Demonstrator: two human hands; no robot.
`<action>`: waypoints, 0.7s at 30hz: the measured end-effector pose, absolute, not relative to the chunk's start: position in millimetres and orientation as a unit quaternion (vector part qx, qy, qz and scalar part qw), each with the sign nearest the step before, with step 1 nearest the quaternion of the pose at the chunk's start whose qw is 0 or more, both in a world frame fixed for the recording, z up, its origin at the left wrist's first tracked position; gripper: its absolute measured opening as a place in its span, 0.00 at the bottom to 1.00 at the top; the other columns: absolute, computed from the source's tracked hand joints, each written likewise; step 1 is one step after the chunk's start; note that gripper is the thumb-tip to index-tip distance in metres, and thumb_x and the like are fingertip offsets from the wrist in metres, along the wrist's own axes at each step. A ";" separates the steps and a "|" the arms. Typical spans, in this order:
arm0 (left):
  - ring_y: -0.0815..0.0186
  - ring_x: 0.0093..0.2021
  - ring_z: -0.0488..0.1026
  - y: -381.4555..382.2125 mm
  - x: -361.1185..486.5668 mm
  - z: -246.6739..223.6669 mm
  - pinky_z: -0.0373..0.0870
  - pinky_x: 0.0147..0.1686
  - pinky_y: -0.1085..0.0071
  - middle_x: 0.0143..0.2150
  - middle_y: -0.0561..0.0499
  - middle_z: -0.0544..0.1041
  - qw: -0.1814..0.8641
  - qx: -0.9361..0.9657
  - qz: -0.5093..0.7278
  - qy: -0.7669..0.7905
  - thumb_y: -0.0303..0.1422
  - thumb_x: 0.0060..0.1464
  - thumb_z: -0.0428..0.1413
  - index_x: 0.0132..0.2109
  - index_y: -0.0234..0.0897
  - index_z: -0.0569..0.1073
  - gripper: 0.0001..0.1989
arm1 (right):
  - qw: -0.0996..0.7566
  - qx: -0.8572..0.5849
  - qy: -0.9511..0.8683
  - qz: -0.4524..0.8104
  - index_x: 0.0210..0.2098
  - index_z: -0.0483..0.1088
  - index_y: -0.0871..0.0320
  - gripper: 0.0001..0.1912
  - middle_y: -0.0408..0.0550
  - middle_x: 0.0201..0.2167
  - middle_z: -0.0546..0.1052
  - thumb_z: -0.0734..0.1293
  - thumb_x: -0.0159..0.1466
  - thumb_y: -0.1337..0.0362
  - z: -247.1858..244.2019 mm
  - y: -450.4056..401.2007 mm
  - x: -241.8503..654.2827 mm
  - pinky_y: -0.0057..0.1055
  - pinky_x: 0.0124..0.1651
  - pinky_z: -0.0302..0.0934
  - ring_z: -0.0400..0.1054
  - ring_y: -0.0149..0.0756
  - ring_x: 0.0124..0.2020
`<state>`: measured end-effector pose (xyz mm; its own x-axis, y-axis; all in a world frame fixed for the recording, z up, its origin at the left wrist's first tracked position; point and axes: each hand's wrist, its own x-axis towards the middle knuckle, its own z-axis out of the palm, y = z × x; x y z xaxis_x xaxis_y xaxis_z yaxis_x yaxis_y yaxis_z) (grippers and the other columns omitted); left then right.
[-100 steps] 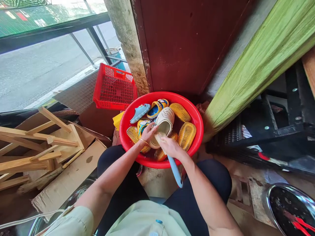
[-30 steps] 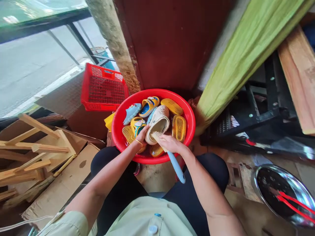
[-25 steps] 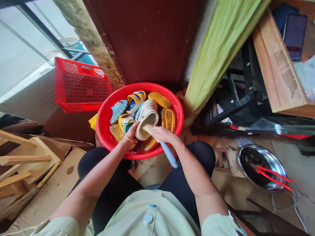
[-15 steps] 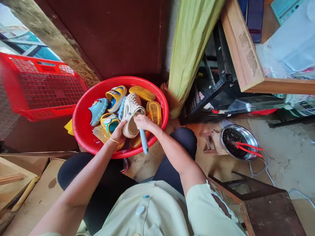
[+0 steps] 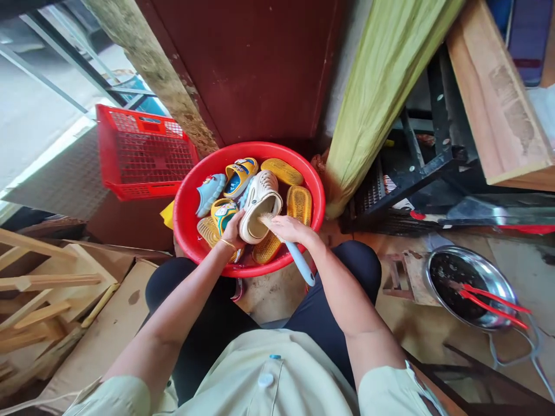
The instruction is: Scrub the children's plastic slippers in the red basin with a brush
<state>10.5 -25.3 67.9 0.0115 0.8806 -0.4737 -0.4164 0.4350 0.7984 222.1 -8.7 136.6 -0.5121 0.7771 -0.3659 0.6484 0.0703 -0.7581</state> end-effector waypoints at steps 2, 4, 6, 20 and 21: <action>0.49 0.47 0.81 -25.6 10.7 67.4 0.76 0.51 0.54 0.43 0.41 0.84 0.693 0.210 0.475 0.500 0.53 0.55 0.57 0.55 0.32 0.77 0.32 | 0.090 -0.541 -0.717 0.432 0.51 0.77 0.55 0.22 0.49 0.42 0.82 0.64 0.70 0.47 126.2 -7.9 212.0 0.31 0.46 0.66 0.76 0.44 0.44; 0.51 0.46 0.81 -26.3 11.2 67.3 0.76 0.51 0.55 0.45 0.41 0.84 0.705 0.211 0.473 0.485 0.51 0.55 0.59 0.56 0.32 0.76 0.31 | 0.105 -0.566 -0.709 0.407 0.56 0.74 0.54 0.20 0.52 0.51 0.81 0.64 0.71 0.51 117.6 -6.7 203.5 0.36 0.54 0.66 0.74 0.48 0.54; 0.52 0.46 0.80 -27.3 11.6 67.2 0.76 0.51 0.57 0.45 0.40 0.83 0.711 0.227 0.468 0.474 0.49 0.53 0.61 0.56 0.31 0.76 0.31 | 0.109 -0.566 -0.709 0.406 0.57 0.74 0.55 0.19 0.54 0.52 0.80 0.63 0.71 0.54 114.6 -4.8 200.3 0.37 0.55 0.66 0.73 0.48 0.55; 0.57 0.46 0.77 -18.3 17.7 43.9 0.74 0.47 0.64 0.48 0.47 0.81 0.593 0.370 0.459 0.549 0.40 0.40 0.69 0.59 0.37 0.73 0.37 | 0.131 -0.456 -0.666 0.576 0.66 0.67 0.58 0.34 0.43 0.27 0.77 0.65 0.67 0.46 167.2 -12.2 276.8 0.28 0.26 0.63 0.67 0.32 0.22; 0.56 0.47 0.77 -19.0 18.9 41.2 0.74 0.49 0.63 0.48 0.47 0.81 0.577 0.399 0.445 0.557 0.41 0.41 0.68 0.60 0.37 0.72 0.37 | 0.152 -0.473 -0.666 0.556 0.68 0.65 0.58 0.35 0.44 0.28 0.78 0.64 0.68 0.46 164.4 -10.4 275.6 0.29 0.27 0.64 0.69 0.34 0.23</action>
